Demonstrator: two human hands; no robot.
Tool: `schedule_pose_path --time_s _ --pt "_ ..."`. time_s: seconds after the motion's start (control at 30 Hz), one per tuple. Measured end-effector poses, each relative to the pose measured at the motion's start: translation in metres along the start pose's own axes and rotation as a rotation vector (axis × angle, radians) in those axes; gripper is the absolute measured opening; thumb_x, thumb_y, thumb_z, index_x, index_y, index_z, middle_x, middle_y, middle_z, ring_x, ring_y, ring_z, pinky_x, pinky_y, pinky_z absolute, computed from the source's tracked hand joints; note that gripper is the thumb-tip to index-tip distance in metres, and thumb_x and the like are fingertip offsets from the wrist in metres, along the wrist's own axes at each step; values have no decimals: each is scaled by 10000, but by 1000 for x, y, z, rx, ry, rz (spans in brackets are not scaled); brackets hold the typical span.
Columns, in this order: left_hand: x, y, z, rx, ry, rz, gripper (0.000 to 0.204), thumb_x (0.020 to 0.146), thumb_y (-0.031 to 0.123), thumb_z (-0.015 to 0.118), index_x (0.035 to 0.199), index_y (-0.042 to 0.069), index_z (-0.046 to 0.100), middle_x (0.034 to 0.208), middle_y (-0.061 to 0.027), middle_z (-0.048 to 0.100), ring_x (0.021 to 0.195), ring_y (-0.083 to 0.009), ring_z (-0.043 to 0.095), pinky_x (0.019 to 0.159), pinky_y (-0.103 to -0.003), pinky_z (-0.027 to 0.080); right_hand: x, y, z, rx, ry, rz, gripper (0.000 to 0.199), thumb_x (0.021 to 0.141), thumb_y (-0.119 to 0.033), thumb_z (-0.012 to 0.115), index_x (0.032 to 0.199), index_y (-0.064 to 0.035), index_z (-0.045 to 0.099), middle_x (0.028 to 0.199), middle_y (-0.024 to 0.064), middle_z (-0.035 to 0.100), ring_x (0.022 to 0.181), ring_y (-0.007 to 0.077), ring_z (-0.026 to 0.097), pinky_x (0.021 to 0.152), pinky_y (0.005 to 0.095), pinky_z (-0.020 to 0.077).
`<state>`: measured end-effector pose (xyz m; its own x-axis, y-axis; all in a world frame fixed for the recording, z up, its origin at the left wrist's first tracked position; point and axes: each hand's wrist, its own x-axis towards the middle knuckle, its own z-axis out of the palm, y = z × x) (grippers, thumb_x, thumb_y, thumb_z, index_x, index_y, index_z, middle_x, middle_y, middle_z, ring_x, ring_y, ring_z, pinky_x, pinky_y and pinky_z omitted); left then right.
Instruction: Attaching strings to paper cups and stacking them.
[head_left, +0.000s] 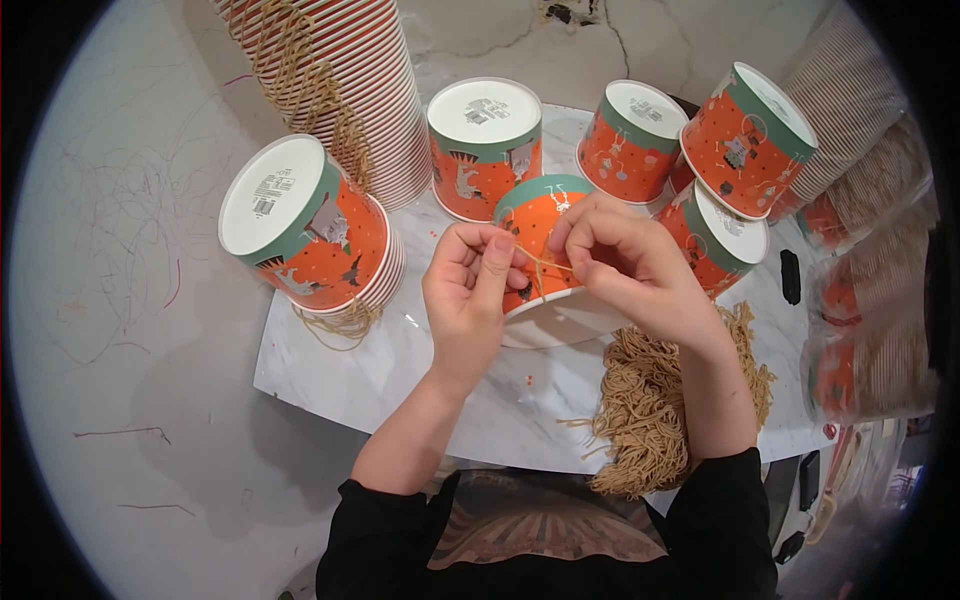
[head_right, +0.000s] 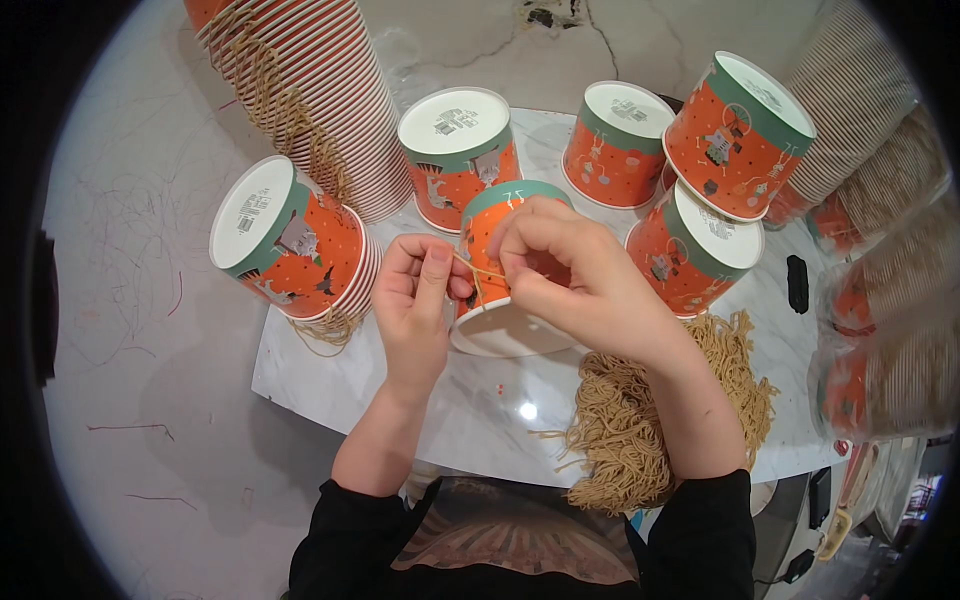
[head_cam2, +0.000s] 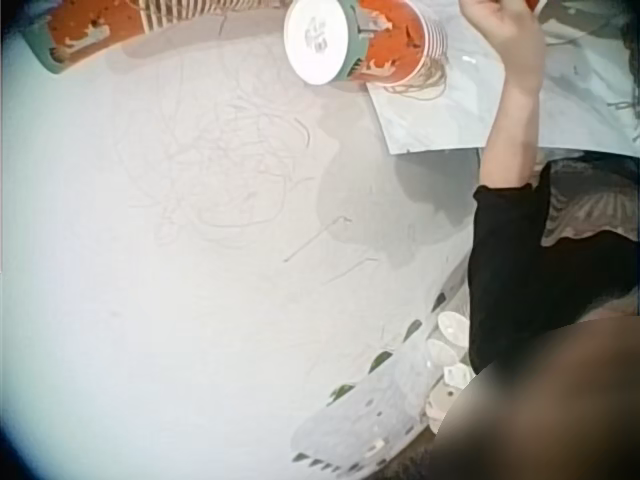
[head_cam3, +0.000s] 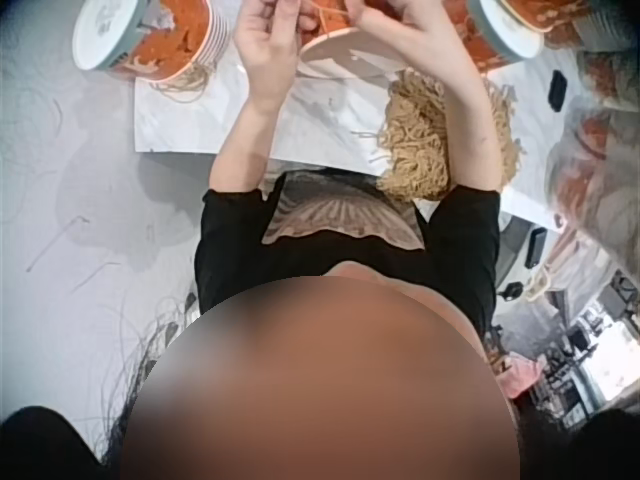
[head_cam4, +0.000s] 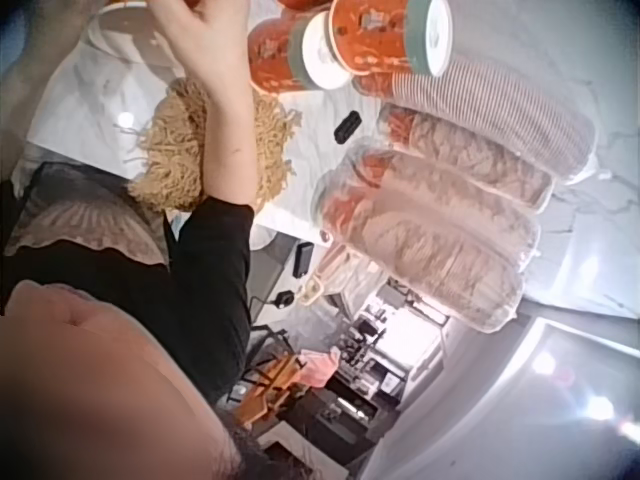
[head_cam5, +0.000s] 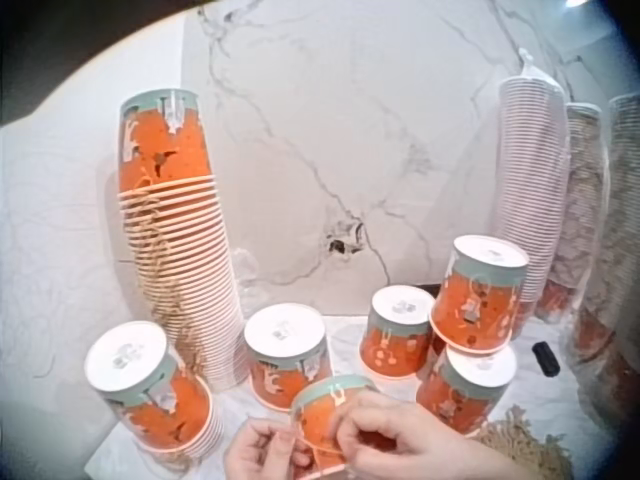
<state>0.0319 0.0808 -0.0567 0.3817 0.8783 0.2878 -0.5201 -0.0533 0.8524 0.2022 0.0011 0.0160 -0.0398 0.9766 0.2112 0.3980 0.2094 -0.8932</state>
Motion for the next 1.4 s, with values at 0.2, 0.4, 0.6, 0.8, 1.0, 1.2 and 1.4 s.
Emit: schedule_pose_path --time_s 0.2,0.4,0.6,0.8,1.0,1.2,1.4 --pt "1 4 3 -10 -58 10 136 1008 122 621 1050 -7 628 859 -35 667 709 -45 571 667 -189 486 1 7 7 288 79 40 84 951 -74 582 900 -14 552 880 -26 535 787 36 485 684 206 407" --pt "-1 3 1 -22 -80 48 135 994 102 639 1065 -10 665 862 -25 664 693 -36 541 644 -177 452 1 0 11 430 88 100 126 1017 -132 585 998 -11 553 865 -36 561 804 23 516 717 193 435" --pt "-1 1 -1 -56 -96 66 137 991 90 641 1079 -11 668 878 -20 665 693 -32 528 642 -175 445 1 1 8 432 23 122 113 1016 -105 566 1053 2 572 906 -17 594 839 29 550 742 201 462" --pt "-3 6 2 -12 -139 75 137 969 42 654 1090 -22 655 958 -54 690 778 -52 601 713 -191 494 1 -1 12 453 35 99 119 996 -67 572 1089 6 585 925 -18 588 836 20 534 727 190 451" --pt "-5 6 4 -60 -87 181 236 914 -37 692 1135 -25 609 992 -82 688 846 -88 653 777 -214 522 0 -1 13 318 -36 106 171 924 -50 696 1056 -12 595 883 -56 554 735 8 461 633 175 379" --pt "-5 5 -1 -53 -149 216 234 899 -46 702 1103 -15 589 991 -75 677 848 -87 642 788 -218 514 -2 -6 15 177 -49 82 123 894 -89 751 921 -9 662 809 -58 564 691 1 436 597 174 355" --pt "-1 14 5 -129 -51 100 147 896 9 709 1013 -7 621 1147 -109 613 902 -81 590 803 -237 487 -2 0 11 490 -53 139 81 936 -79 695 919 -10 657 837 -17 624 726 25 530 627 195 414"
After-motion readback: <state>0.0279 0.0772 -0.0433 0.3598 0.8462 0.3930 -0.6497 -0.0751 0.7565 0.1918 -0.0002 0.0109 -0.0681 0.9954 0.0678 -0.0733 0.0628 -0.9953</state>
